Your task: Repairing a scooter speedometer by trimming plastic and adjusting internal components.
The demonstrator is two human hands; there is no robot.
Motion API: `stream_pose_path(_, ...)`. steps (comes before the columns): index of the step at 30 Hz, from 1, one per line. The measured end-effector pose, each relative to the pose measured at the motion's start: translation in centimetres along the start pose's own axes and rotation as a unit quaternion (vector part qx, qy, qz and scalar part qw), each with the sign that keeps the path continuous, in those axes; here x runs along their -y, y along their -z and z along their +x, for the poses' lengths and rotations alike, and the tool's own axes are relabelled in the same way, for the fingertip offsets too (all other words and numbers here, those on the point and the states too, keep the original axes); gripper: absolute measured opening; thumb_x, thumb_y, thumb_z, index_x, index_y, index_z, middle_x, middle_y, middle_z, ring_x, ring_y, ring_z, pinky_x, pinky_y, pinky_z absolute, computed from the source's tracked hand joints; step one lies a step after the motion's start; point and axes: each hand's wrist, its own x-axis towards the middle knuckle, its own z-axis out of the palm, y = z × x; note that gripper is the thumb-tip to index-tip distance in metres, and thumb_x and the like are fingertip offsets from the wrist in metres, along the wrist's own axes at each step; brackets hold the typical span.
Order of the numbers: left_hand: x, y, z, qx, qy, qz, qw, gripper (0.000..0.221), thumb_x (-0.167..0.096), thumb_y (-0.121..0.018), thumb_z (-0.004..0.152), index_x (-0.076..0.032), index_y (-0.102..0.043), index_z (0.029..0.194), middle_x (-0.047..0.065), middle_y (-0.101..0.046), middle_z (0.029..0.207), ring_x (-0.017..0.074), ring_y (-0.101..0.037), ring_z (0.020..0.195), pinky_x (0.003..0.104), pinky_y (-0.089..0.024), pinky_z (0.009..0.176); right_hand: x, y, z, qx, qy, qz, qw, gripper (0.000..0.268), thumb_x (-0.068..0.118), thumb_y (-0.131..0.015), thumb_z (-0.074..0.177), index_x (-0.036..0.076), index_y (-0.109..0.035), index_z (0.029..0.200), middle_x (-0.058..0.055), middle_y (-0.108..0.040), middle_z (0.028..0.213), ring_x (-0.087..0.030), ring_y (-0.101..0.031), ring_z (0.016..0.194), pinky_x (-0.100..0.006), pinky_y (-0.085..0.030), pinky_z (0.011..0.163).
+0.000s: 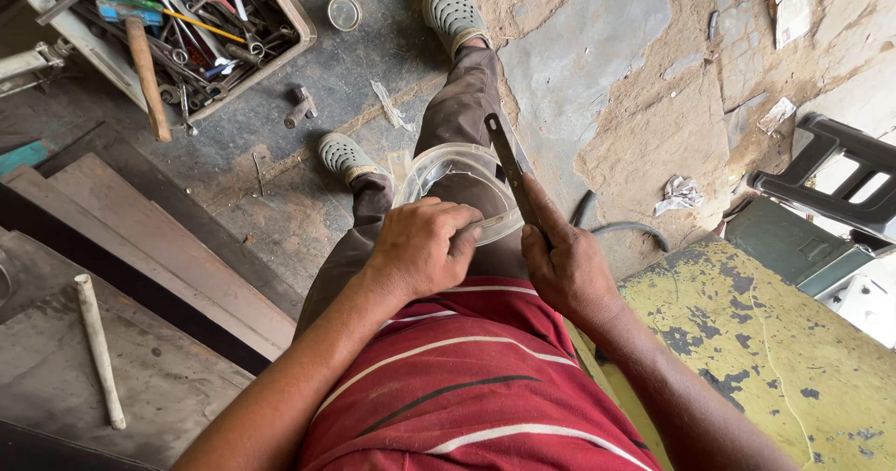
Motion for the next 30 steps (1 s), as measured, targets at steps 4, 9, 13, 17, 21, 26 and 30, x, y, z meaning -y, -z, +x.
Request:
stream_pose_path(4,-0.4,-0.9,0.5,0.048,0.016,0.047,0.998,0.019,-0.023,-0.073,0.089,-0.005,-0.075,0.096,0.009,-0.071,0.071,0.0249,-0.067,0.062,0.043,-0.055,0.062,0.8,0.3,0.2,0.018,-0.035,-0.016,0.999,0.062,0.012,-0.055,0.096,0.014,-0.042,0.156,-0.028,-0.072,0.093,-0.040,-0.075,0.087,-0.047,-0.057,0.075)
stream_pose_path(9,1.1,-2.9,0.3,0.036,-0.004,0.115,0.993,0.014,-0.018,-0.074,0.088,-0.005,-0.074,0.093,0.008,-0.068,0.068,0.0239,-0.067,0.060,0.042,-0.054,0.060,-0.7,-0.3,0.2,0.000,0.057,-0.001,0.998,0.060,0.008,-0.054,0.097,0.010,-0.040,0.156,-0.025,-0.073,0.102,-0.039,-0.075,0.083,-0.047,-0.057,0.071)
stream_pose_path(13,0.8,-2.5,0.6,0.057,0.015,0.113,0.992,0.008,-0.016,-0.073,0.088,-0.007,-0.073,0.088,0.008,-0.068,0.067,0.0236,-0.068,0.061,0.041,-0.054,0.059,-0.3,0.0,-0.8,-0.004,0.074,0.007,0.997,0.058,0.008,-0.053,0.098,0.009,-0.041,0.155,-0.024,-0.074,0.104,-0.038,-0.076,0.079,-0.047,-0.058,0.068)
stream_pose_path(17,0.6,-1.4,1.4,0.049,0.020,0.099,0.994,0.012,-0.020,-0.073,0.087,-0.010,-0.072,0.082,0.007,-0.069,0.067,0.0250,-0.071,0.064,0.043,-0.054,0.058,0.3,-0.1,-0.7,0.013,0.015,-0.023,1.000,0.060,0.010,-0.054,0.096,0.011,-0.044,0.155,-0.026,-0.070,0.085,-0.040,-0.073,0.070,-0.049,-0.055,0.065)
stream_pose_path(21,0.2,-1.3,1.2,0.036,0.058,0.078,0.995,0.023,-0.030,-0.072,0.094,-0.010,-0.072,0.082,0.008,-0.069,0.068,0.0272,-0.071,0.063,0.045,-0.053,0.056,1.0,0.1,-0.8,0.028,-0.049,-0.014,0.998,0.059,0.013,-0.055,0.096,0.013,-0.043,0.155,-0.023,-0.068,0.071,-0.037,-0.072,0.065,-0.047,-0.054,0.064)
stream_pose_path(26,0.4,-1.0,1.6,0.034,0.061,0.081,0.994,0.027,-0.033,-0.071,0.094,-0.010,-0.071,0.081,0.009,-0.070,0.069,0.0296,-0.071,0.064,0.046,-0.053,0.057,0.1,0.2,-0.4,0.004,-0.046,0.024,0.999,0.059,0.015,-0.053,0.098,0.012,-0.041,0.155,-0.019,-0.071,0.075,-0.032,-0.075,0.071,-0.044,-0.056,0.069)
stream_pose_path(30,0.7,-1.2,1.5,0.039,0.066,0.082,0.994,0.029,-0.036,-0.072,0.093,-0.010,-0.071,0.080,0.009,-0.070,0.069,0.0297,-0.071,0.064,0.046,-0.052,0.057,0.5,0.4,-0.3,0.022,-0.061,0.022,0.998,0.060,0.016,-0.053,0.098,0.014,-0.040,0.156,-0.018,-0.071,0.075,-0.031,-0.075,0.072,-0.043,-0.057,0.071)
